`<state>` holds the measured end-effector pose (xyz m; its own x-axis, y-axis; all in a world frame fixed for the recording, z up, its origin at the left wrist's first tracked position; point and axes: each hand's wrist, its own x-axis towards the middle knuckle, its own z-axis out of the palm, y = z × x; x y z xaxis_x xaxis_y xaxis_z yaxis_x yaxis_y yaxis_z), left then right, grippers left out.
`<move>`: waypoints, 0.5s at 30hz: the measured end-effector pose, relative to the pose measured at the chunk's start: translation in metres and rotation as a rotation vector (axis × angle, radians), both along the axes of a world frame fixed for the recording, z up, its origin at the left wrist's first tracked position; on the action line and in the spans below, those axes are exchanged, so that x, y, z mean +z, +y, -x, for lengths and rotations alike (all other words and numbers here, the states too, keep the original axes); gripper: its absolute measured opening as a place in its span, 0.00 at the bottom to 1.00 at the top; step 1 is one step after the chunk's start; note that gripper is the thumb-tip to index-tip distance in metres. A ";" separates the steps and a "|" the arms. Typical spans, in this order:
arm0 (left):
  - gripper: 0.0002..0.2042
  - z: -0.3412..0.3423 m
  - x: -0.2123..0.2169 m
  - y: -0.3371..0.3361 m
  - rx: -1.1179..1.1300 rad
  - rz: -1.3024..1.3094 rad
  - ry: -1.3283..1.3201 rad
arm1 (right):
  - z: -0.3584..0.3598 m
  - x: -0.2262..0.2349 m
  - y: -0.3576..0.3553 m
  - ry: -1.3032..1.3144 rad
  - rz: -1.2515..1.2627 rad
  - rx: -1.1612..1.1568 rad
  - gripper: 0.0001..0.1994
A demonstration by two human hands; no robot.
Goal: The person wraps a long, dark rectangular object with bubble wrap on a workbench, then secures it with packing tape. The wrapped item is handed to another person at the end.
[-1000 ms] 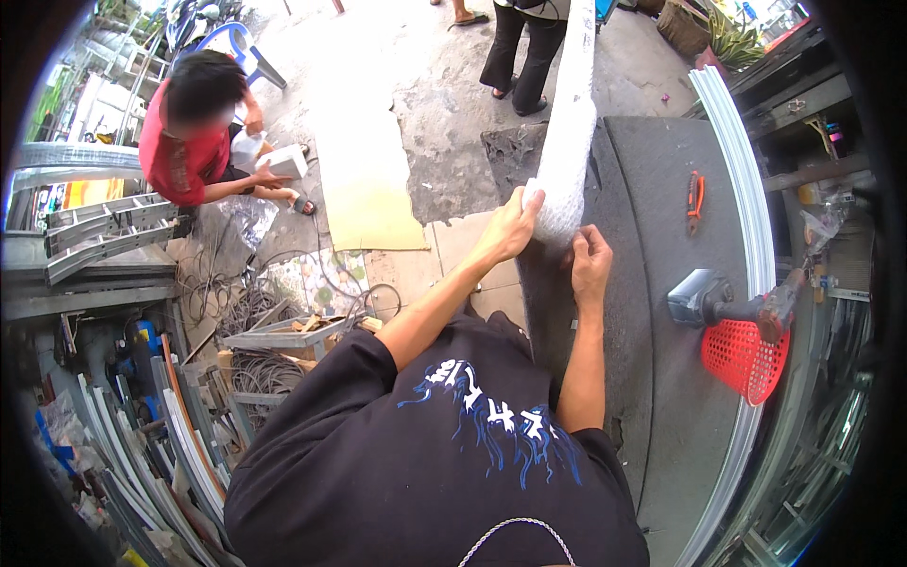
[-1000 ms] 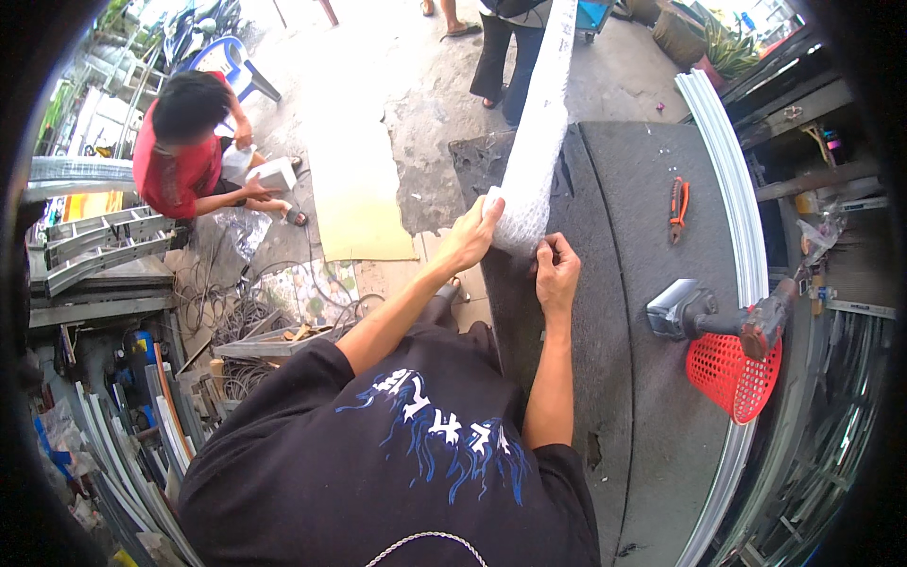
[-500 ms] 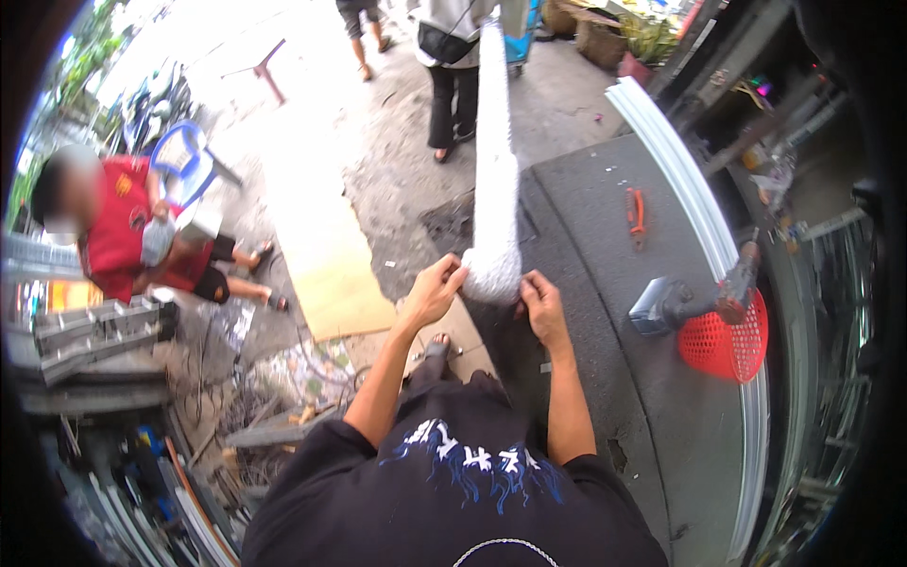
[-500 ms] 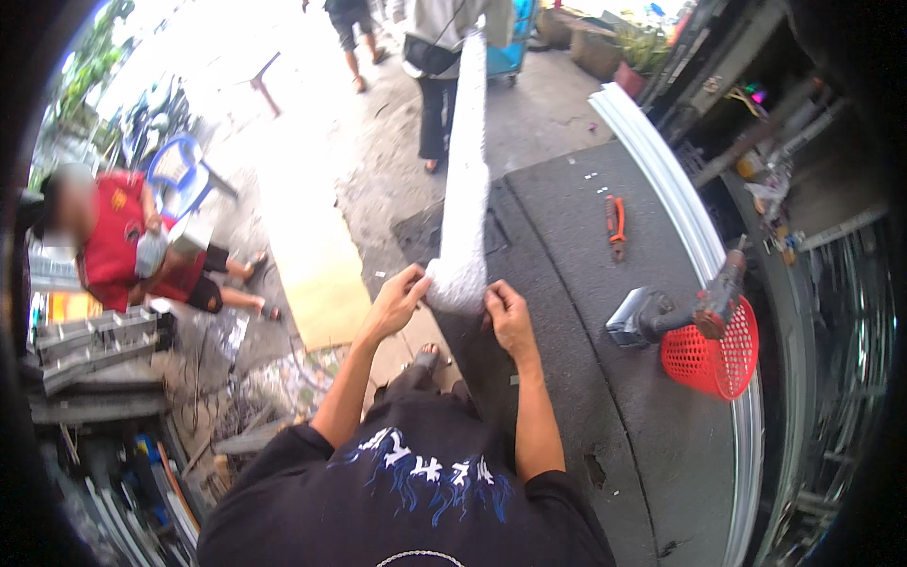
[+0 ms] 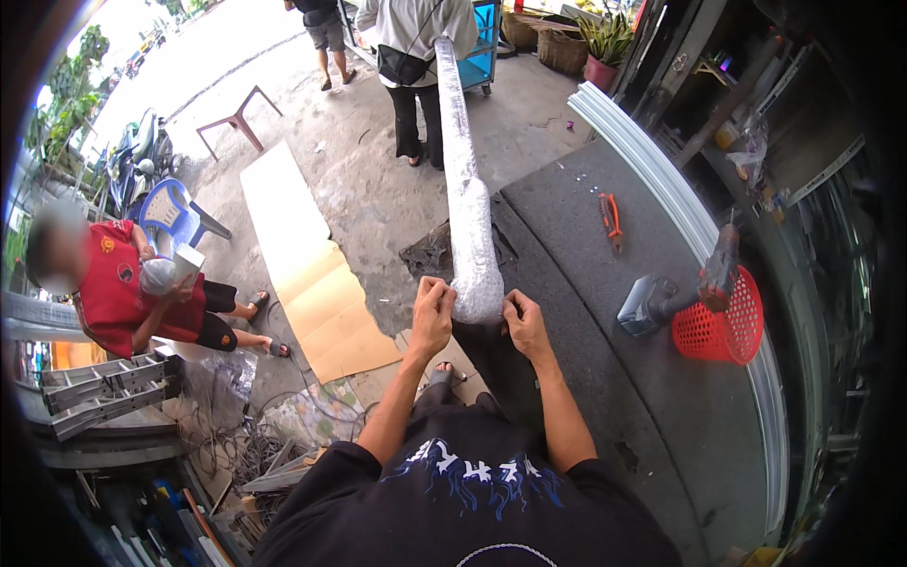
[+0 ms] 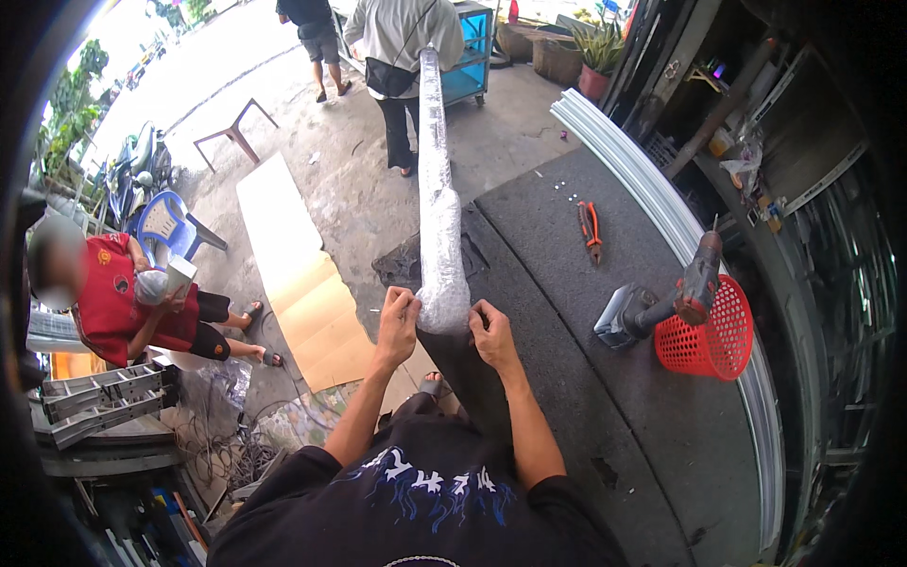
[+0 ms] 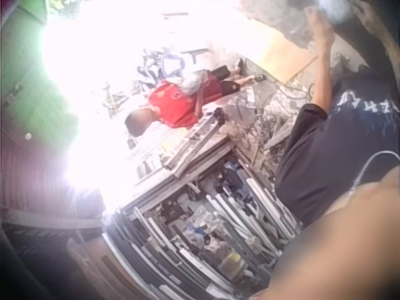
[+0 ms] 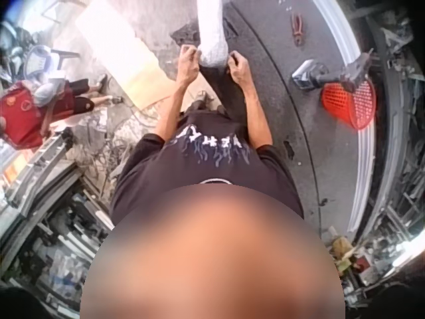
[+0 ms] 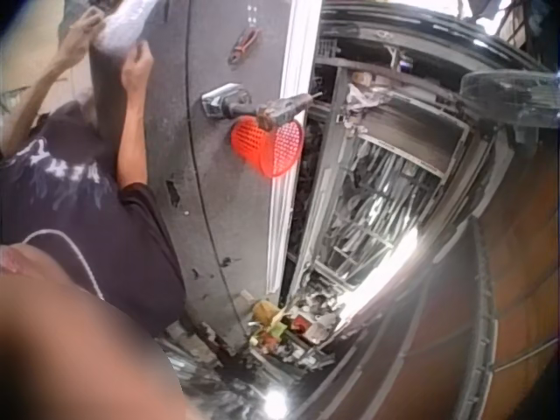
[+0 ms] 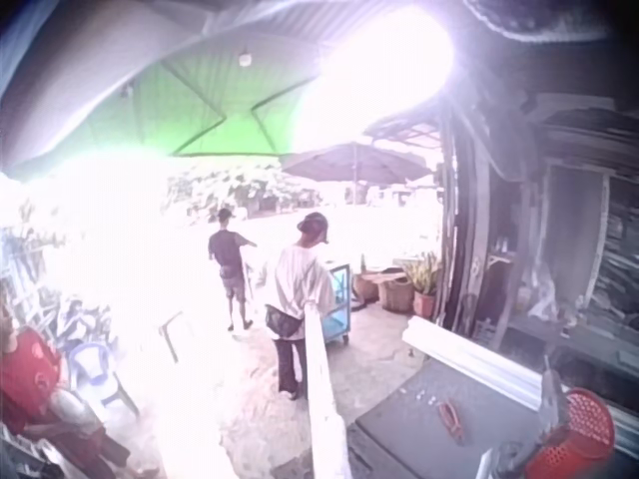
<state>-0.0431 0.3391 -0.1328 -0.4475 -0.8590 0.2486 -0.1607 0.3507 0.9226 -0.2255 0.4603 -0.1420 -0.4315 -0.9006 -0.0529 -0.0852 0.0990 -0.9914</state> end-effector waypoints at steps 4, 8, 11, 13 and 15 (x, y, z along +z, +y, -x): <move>0.09 0.013 -0.002 0.001 0.031 0.108 -0.005 | 0.004 -0.005 -0.001 -0.027 -0.035 -0.024 0.14; 0.10 0.015 -0.010 0.003 0.103 0.179 -0.028 | 0.004 -0.003 0.000 0.028 -0.005 0.016 0.14; 0.12 0.011 -0.012 0.005 0.091 0.078 -0.088 | 0.002 0.000 0.000 0.020 -0.032 -0.006 0.14; 0.11 0.007 -0.008 0.002 0.039 -0.054 -0.112 | 0.006 0.002 -0.001 0.074 -0.026 0.008 0.14; 0.11 0.001 -0.001 0.001 -0.017 -0.028 -0.091 | 0.008 0.001 0.002 0.089 -0.034 0.014 0.14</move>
